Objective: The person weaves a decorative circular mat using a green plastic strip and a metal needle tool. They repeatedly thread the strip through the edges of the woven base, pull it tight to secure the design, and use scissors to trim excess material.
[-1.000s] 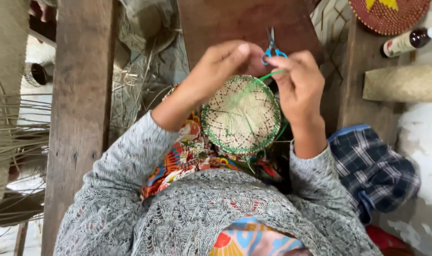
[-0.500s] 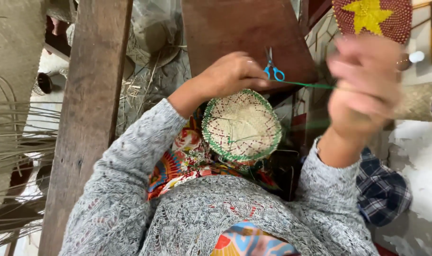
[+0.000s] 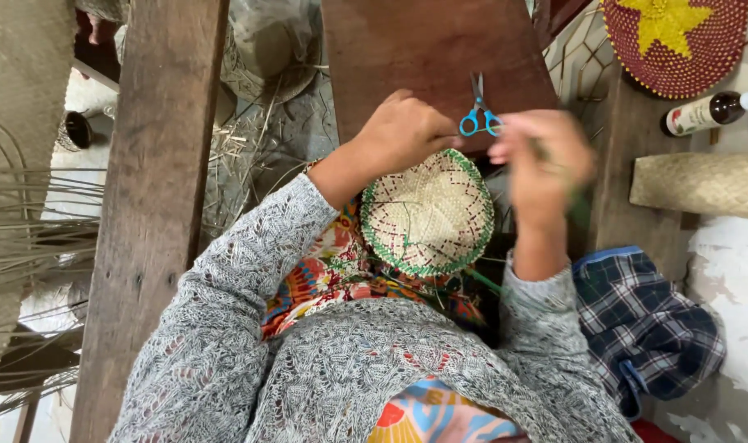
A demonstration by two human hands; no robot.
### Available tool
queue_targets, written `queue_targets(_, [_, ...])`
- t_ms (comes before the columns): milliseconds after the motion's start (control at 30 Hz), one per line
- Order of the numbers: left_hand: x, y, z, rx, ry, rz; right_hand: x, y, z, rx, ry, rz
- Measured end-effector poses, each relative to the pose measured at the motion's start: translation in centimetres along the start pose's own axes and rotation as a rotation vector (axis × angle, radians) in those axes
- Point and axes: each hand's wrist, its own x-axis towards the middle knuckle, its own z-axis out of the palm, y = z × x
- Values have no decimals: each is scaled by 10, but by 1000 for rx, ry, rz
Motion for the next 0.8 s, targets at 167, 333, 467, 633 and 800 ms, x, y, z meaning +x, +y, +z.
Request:
queue_targets(167, [-12,-29,14,-65,-250,-277,-4,30,-39,479,699,-33])
queue_targets(333, [-3,-21,15,-81,-91,-234,-14,39,-14,579,464,313])
queue_targets(467, [2,8,23,124,16,-74,-17,29,28,153,62,94])
queue_targets(633, [-8,9,-3,37,-35,-54,-10,9,-14,239,238,14])
queue_targets(800, [-10,-9,9,-6,-175,-125,1,-3,-61,359,446,-244])
